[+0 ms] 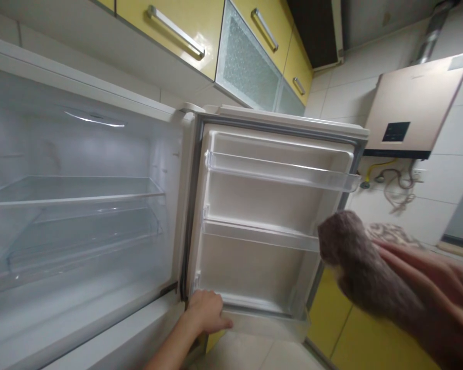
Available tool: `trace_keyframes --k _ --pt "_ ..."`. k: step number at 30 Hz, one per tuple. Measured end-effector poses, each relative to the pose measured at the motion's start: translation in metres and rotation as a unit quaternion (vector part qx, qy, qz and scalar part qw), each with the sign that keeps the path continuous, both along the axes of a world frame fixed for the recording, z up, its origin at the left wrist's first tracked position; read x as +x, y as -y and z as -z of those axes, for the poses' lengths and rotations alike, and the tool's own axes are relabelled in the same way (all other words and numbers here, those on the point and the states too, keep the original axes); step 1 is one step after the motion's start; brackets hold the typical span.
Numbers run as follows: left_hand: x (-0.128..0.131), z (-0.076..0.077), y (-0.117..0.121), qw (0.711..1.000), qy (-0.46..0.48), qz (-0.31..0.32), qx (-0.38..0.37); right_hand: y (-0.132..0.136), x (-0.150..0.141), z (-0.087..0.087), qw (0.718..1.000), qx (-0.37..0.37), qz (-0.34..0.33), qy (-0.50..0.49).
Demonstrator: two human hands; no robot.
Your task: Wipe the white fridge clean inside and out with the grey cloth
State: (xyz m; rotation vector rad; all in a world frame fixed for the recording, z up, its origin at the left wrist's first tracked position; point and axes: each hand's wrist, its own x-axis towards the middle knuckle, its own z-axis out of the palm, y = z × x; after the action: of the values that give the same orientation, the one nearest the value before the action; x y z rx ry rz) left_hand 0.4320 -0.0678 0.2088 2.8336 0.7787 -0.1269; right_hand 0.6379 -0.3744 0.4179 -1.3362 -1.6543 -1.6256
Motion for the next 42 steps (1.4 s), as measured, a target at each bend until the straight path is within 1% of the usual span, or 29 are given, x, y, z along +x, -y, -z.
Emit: trace_keyframes --k 1,3,5,6,8,10,12,13,15,17,18,20,22,23,25,28,30,33,36,38,40,42 --pt "-0.001 0.000 0.000 1.000 -0.002 0.000 -0.001 -0.013 0.003 -0.012 0.999 -0.016 0.028 -0.018" --pt "-0.003 -0.001 0.000 1.000 -0.003 0.005 0.000 -0.048 0.013 -0.032 0.991 -0.065 0.105 -0.051" --pt "-0.006 0.000 0.000 1.000 0.003 0.015 0.004 -0.090 0.022 -0.045 0.977 -0.114 0.161 -0.074" --pt "-0.008 0.000 0.000 1.000 0.006 0.018 0.005 -0.111 0.024 -0.049 0.971 -0.143 0.175 -0.077" --pt "-0.011 0.001 0.001 1.000 0.009 0.021 0.006 -0.154 0.020 -0.054 0.961 -0.204 0.178 -0.065" --pt "-0.012 0.001 0.001 1.000 0.009 0.019 0.007 -0.195 0.007 -0.058 0.952 -0.269 0.148 -0.013" --pt "-0.013 0.001 0.001 1.000 0.006 0.015 0.007 -0.235 -0.011 -0.062 0.940 -0.312 0.093 0.100" --pt "-0.012 0.000 0.001 1.000 0.001 0.012 0.006 -0.253 -0.021 -0.064 0.931 -0.316 0.060 0.172" --pt "-0.012 -0.001 0.000 1.000 -0.014 0.006 0.005 -0.285 -0.039 -0.068 0.910 -0.281 -0.004 0.303" --pt "-0.011 -0.002 0.000 1.000 -0.022 0.001 0.007 -0.305 -0.049 -0.070 0.899 -0.216 -0.050 0.378" --pt "-0.012 -0.001 -0.001 1.000 -0.023 0.000 0.008 -0.310 -0.051 -0.071 0.896 -0.181 -0.065 0.399" --pt "-0.013 -0.001 -0.001 1.000 -0.016 0.001 0.011 -0.310 -0.048 -0.070 0.903 -0.113 -0.064 0.410" --pt "-0.014 0.000 -0.002 1.000 -0.007 0.003 0.012 -0.301 -0.039 -0.070 0.919 -0.066 -0.031 0.388" --pt "-0.015 0.000 -0.002 1.000 -0.004 0.004 0.011 -0.295 -0.033 -0.070 0.927 -0.056 -0.012 0.371" --pt "-0.017 0.000 -0.001 1.000 0.004 0.007 0.009 -0.278 -0.018 -0.072 0.938 -0.070 0.006 0.340" --pt "-0.018 -0.001 -0.001 1.000 0.011 0.014 0.006 -0.246 0.008 -0.075 0.946 -0.125 -0.002 0.299" --pt "-0.019 -0.002 -0.002 1.000 0.013 0.021 0.003 -0.219 0.029 -0.078 0.951 -0.151 0.001 0.271" --pt "-0.019 -0.001 -0.003 0.999 0.012 0.032 -0.004 -0.174 0.061 -0.083 0.953 -0.177 0.030 0.245" --pt "-0.017 0.001 -0.004 0.999 0.019 0.038 -0.006 -0.137 0.085 -0.088 0.942 -0.195 0.055 0.266" --pt "-0.015 0.002 -0.005 0.999 0.026 0.038 -0.007 -0.125 0.091 -0.091 0.926 -0.233 0.039 0.295" --pt "-0.013 0.004 -0.005 0.999 0.032 0.036 -0.007 -0.125 0.091 -0.091 0.900 -0.294 0.009 0.320" --pt "-0.010 0.005 -0.005 0.999 0.036 0.034 -0.008 -0.136 0.088 -0.090 0.875 -0.347 -0.007 0.338"
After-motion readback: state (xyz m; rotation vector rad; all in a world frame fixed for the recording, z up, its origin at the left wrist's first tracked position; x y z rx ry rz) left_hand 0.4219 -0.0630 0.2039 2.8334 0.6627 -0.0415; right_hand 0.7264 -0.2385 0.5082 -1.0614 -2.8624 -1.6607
